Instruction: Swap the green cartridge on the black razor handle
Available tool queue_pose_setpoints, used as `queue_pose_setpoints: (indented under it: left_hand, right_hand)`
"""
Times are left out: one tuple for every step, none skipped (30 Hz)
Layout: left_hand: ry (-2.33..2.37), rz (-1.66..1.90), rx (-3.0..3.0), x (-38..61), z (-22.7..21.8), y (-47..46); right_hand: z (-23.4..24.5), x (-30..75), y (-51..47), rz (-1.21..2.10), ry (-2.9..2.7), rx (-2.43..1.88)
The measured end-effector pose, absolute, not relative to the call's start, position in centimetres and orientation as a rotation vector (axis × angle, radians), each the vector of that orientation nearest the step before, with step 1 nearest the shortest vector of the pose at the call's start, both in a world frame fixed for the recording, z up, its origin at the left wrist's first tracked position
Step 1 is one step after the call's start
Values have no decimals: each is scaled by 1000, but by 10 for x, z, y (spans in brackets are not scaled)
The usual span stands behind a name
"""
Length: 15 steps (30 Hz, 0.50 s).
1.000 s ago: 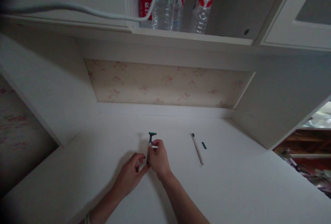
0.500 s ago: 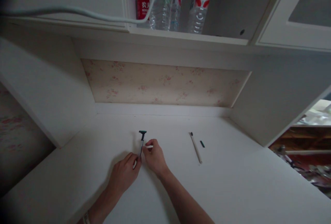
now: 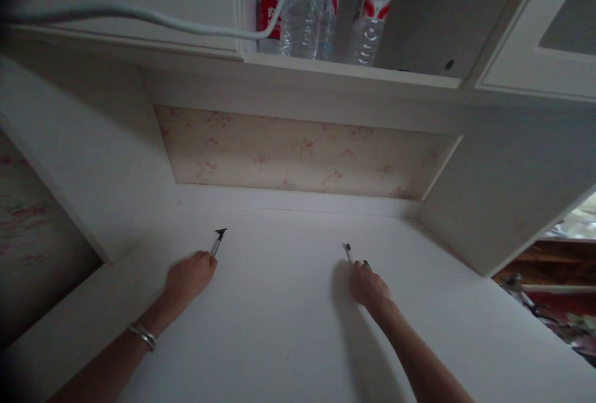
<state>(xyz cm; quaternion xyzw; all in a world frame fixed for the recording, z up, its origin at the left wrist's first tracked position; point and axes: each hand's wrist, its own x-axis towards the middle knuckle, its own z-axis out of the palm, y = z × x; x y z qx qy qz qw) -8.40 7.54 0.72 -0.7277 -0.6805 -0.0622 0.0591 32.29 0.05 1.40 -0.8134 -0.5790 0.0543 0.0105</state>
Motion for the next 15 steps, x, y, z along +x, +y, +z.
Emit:
queue_pose_setpoints:
  left_hand:
    - [-2060, -184, -2202, -85, 6, 77]
    - [-2057, -179, -2204, -86, 5, 78]
    - [-2053, -174, -2209, -86, 4, 79]
    - [-2049, -170, -2216, -86, 3, 80]
    - [-2043, -167, -2225, -87, 3, 80]
    - [-2035, -166, -2235, -87, 2, 80]
    - [-2028, -165, -2245, -88, 2, 81]
    - [-2023, -164, -2253, -88, 2, 81]
    - [-2021, -163, -2258, -89, 2, 81]
    - [-2020, -162, -2261, -90, 2, 81]
    - [-2023, -161, -2261, -91, 2, 82]
    - [-2026, -161, -2259, -91, 2, 82]
    - [-2030, -161, -2254, -92, 2, 82]
    - [-2033, -162, -2249, -93, 1, 82]
    - [-2034, -163, -2244, -93, 1, 82]
  right_hand:
    - [12, 321, 1, 170, -1848, -2534]
    - [12, 318, 3, 166, -1884, -2525]
    - [12, 312, 5, 157, -1916, -2509]
    - [14, 304, 8, 146, -1946, -2486]
    - [17, 294, 11, 134, -1975, -2455]
    - [20, 281, 14, 123, -2008, -2412]
    - [23, 265, 18, 121, -2046, -2359]
    - [26, 247, 22, 123, -2086, -2297]
    - [29, 227, 26, 131, -2131, -2225]
    - [31, 206, 31, 152, -2178, -2153]
    - [33, 183, 36, 175, -2218, -2084]
    - [34, 161, 42, 204, -2253, -2023]
    - [34, 139, 48, 242, -2284, -1968]
    - [34, 118, 54, 279, -2303, -1928]
    - [33, 98, 61, 317, -2309, -1907]
